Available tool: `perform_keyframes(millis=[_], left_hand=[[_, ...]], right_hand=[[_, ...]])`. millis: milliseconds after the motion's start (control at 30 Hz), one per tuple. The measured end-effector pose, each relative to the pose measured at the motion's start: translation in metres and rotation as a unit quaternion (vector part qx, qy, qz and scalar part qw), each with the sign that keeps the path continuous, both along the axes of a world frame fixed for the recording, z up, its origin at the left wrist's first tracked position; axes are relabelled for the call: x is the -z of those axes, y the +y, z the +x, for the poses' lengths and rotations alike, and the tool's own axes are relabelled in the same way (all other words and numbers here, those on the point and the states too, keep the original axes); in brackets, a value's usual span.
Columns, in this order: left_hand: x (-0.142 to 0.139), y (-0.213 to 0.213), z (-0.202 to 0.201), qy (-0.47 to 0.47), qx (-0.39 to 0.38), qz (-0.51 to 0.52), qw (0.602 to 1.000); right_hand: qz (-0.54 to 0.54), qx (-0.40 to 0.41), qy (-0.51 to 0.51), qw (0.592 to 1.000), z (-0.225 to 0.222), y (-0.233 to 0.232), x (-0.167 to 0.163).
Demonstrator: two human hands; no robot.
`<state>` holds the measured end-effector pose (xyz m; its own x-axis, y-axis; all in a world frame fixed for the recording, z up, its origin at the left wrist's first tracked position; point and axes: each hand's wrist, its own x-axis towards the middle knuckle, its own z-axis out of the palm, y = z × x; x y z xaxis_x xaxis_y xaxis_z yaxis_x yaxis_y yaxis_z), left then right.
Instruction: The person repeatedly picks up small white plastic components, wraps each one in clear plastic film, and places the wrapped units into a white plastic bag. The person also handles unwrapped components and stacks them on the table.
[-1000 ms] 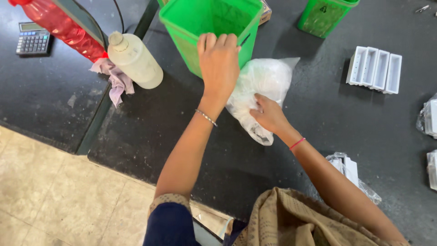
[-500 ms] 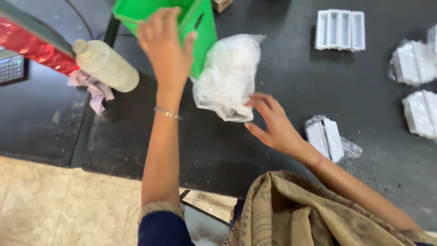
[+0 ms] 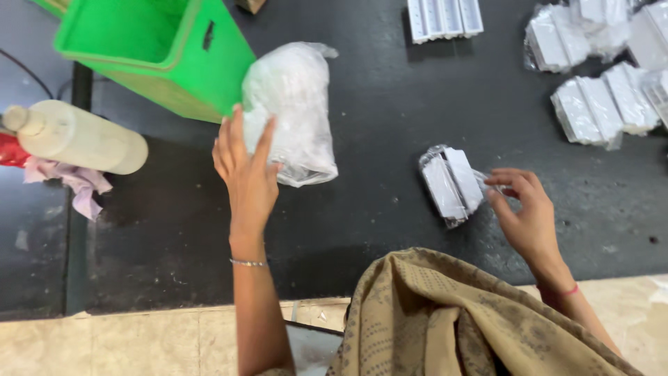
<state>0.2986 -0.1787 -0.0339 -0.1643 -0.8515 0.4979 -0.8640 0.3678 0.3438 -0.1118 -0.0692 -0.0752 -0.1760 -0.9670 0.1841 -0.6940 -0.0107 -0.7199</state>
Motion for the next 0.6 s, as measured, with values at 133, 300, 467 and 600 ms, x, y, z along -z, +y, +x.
perform_keyframes(millis=[133, 300, 467, 600], left_hand=[[-0.005, -0.029, -0.014, -0.064, 0.082, -0.039, 0.994], [-0.013, -0.054, -0.038, 0.015, 0.086, -0.017, 0.996], [-0.020, -0.056, -0.037, 0.185, 0.127, 0.036, 0.974], [-0.017, -0.051, -0.055, 0.205, 0.136, 0.047, 0.968]], right_hand=[[-0.006, -0.016, -0.010, 1.000, 0.007, 0.000, 0.003], [-0.028, -0.017, -0.003, 0.999, 0.025, 0.003, -0.014], [-0.031, -0.041, -0.089, 0.995, 0.066, 0.001, -0.033], [-0.028, -0.307, -0.071, 0.949, 0.148, -0.017, -0.018]])
